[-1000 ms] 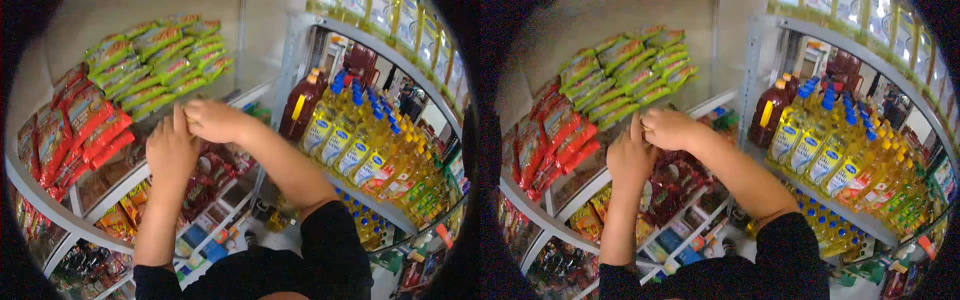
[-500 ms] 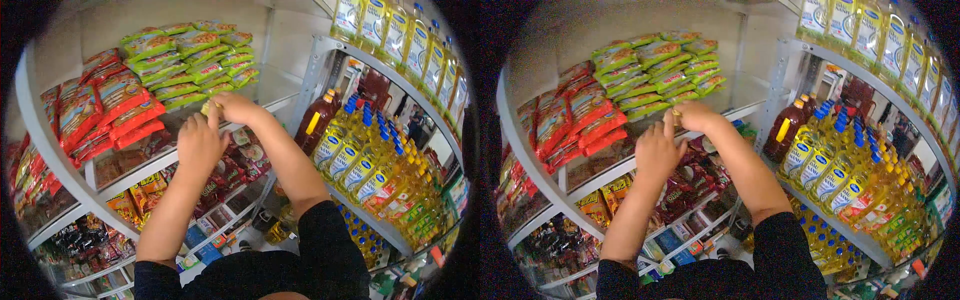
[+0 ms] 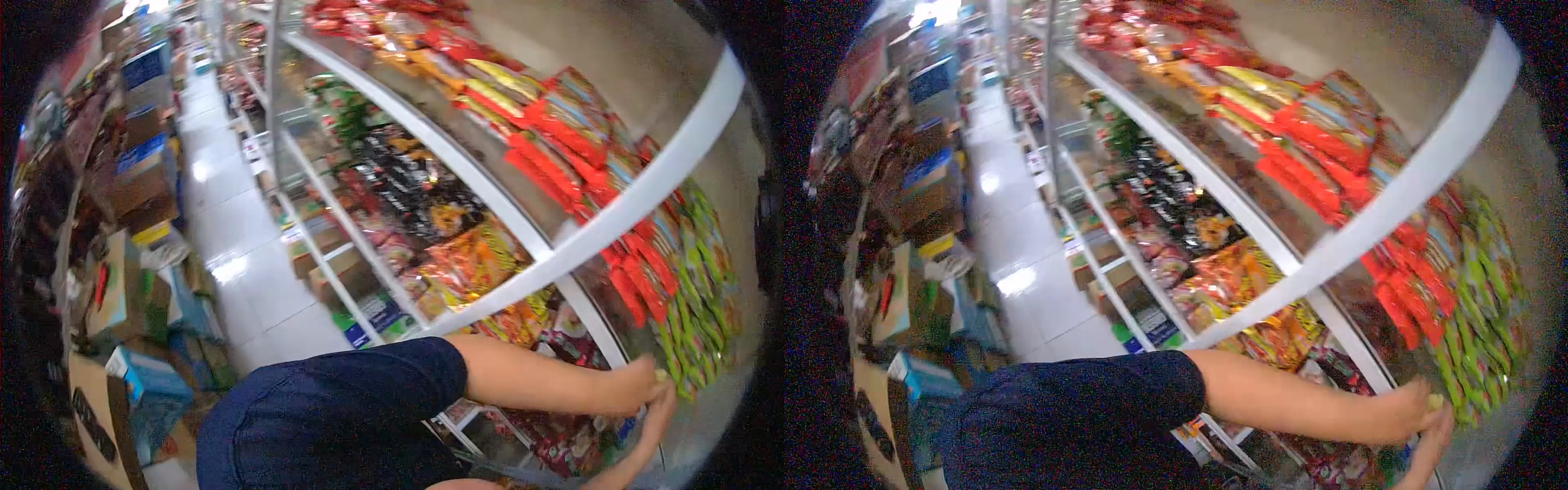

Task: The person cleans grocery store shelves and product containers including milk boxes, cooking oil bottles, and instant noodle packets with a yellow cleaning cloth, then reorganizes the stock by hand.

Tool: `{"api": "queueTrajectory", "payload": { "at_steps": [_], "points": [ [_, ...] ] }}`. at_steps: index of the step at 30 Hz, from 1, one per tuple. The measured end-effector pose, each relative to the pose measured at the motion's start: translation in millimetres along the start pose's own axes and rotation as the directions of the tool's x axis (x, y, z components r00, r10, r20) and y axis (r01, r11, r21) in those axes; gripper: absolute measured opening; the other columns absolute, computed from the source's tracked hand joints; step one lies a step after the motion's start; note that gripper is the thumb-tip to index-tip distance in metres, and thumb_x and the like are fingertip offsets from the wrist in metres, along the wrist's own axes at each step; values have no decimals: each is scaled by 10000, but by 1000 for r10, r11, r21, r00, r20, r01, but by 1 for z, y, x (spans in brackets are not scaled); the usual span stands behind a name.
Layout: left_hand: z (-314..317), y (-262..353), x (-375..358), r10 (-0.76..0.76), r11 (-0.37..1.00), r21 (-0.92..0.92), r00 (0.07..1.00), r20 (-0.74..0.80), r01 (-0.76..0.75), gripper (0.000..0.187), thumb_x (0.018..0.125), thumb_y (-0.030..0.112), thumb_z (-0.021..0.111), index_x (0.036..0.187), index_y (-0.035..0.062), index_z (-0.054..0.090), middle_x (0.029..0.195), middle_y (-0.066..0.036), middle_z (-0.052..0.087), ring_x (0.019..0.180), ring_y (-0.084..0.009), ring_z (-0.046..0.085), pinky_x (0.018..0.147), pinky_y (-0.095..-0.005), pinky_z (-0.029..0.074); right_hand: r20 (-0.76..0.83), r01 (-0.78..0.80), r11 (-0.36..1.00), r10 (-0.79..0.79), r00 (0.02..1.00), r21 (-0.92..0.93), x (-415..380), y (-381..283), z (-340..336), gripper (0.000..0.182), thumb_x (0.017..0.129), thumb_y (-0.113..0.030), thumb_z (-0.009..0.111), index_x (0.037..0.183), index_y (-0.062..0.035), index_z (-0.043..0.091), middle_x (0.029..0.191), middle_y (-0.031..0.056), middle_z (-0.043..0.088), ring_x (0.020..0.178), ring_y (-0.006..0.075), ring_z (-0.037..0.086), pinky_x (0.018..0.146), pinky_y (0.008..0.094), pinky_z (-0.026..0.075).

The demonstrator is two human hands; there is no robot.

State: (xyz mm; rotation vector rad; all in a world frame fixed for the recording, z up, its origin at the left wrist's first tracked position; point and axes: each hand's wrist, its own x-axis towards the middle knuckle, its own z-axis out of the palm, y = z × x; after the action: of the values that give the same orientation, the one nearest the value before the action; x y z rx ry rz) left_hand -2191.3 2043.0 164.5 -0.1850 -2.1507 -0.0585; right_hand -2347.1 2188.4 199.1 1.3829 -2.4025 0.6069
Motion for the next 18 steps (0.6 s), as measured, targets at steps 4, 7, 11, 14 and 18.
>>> {"api": "queueTrajectory", "payload": {
  "at_steps": [4, 7, 11, 14, 18],
  "points": [
    [-13, 5, 0, -16, 998, 53, 1000, -10, 16, 768, 614, 433, 661, 1187, -3, 391, 854, -99, 561, 674, -238, 549, 620, -353, 356, -78, -18, 1000, 20, 997, 25, 11, -25, 8, 396, 881, -285, 456, 1164, -9, 471, 1167, 127, 505, 1073, 246, 468, 928, 365, 343],
    [-32, 1, -4, 70, 996, 76, 950, -303, -49, 808, 604, 467, 671, 1214, 23, 382, 1050, -195, 499, 675, -275, 545, 633, -350, 366, -71, 20, 986, -8, 997, 165, 1, -86, 7, 438, 872, -237, 472, 1236, -9, 382, 1255, 122, 429, 1129, 242, 418, 957, 360, 313],
    [-43, 8, -10, 4, 1000, 4, 989, -151, -4, 768, 615, 451, 660, 1243, 120, 368, 1132, -217, 418, 778, -272, 522, 647, -367, 385, 23, 58, 898, -76, 997, 436, 3, -57, 1, 479, 863, -203, 488, 1275, -18, 326, 1282, 128, 387, 1154, 248, 393, 968, 349, 299],
    [-29, 8, -8, -20, 999, -29, 991, -130, 16, 761, 569, 525, 674, 1197, 170, 429, 1102, -208, 443, 808, -282, 523, 648, -372, 387, -54, 151, 792, -148, 988, 592, -7, -36, -11, 409, 882, -196, 464, 1239, -15, 379, 1251, 133, 417, 1144, 245, 403, 962, 343, 307],
    [-28, 7, 1, -92, 992, -83, 993, 72, 98, 613, 554, 562, 669, 1015, 169, 578, 1052, -187, 470, 880, -318, 512, 695, -378, 396, -53, 43, 997, -40, 998, 63, -15, 50, -22, 331, 917, -204, 403, 1161, 7, 476, 1185, 145, 489, 1108, 254, 450, 935, 337, 341]
  ]
}}
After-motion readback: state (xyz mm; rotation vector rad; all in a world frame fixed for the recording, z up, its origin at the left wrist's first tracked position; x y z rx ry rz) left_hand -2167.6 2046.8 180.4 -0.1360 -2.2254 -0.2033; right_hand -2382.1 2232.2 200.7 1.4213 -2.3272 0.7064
